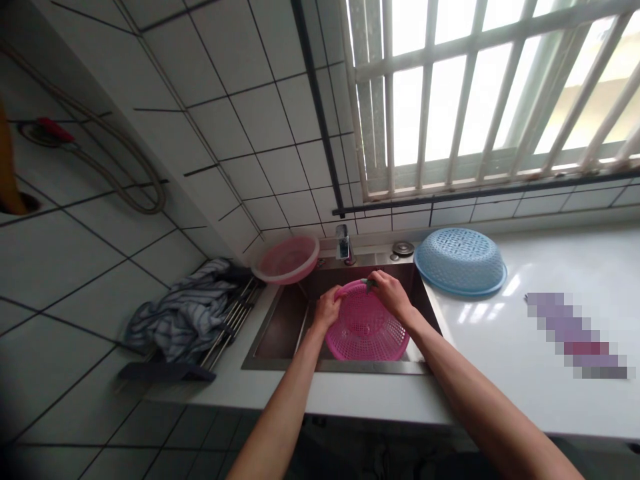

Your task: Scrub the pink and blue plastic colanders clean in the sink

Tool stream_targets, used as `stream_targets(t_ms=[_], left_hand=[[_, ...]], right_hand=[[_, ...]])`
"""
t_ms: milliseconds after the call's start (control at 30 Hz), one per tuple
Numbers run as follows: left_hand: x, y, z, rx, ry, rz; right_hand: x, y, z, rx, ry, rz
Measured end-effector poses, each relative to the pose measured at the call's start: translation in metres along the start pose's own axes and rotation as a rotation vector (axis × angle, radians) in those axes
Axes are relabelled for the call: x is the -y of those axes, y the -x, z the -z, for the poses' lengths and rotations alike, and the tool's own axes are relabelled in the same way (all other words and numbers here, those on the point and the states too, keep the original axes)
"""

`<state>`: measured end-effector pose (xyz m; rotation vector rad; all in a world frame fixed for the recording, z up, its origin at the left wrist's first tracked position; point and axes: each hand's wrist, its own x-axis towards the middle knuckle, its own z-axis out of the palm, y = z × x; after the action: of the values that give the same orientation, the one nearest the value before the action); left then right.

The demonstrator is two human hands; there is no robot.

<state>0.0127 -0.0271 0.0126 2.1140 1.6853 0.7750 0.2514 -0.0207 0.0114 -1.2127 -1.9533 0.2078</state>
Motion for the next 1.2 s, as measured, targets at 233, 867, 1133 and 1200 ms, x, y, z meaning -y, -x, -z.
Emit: stream_targets(t_ms=[233, 867, 1133, 1200], left_hand=[[-0.011, 0.004, -0.003, 0.123, -0.105, -0.085], [-0.003, 0.0, 0.004, -0.103, 0.101, -0.088], [-0.001, -0.001, 0.001, -0.147, 0.096, -0.099], [-0.006, -0.002, -0.006, -0.097, 0.115, -0.149]], right_hand=[[0.015, 0.0, -0.029, 0.188, 0.116, 0.156], [0.008, 0.002, -0.017, 0.153, 0.079, 0.003], [-0.014, 0.005, -0.016, 0.155, 0.054, 0.009], [-0.005, 0.004, -0.024, 0.145, 0.046, 0.07]])
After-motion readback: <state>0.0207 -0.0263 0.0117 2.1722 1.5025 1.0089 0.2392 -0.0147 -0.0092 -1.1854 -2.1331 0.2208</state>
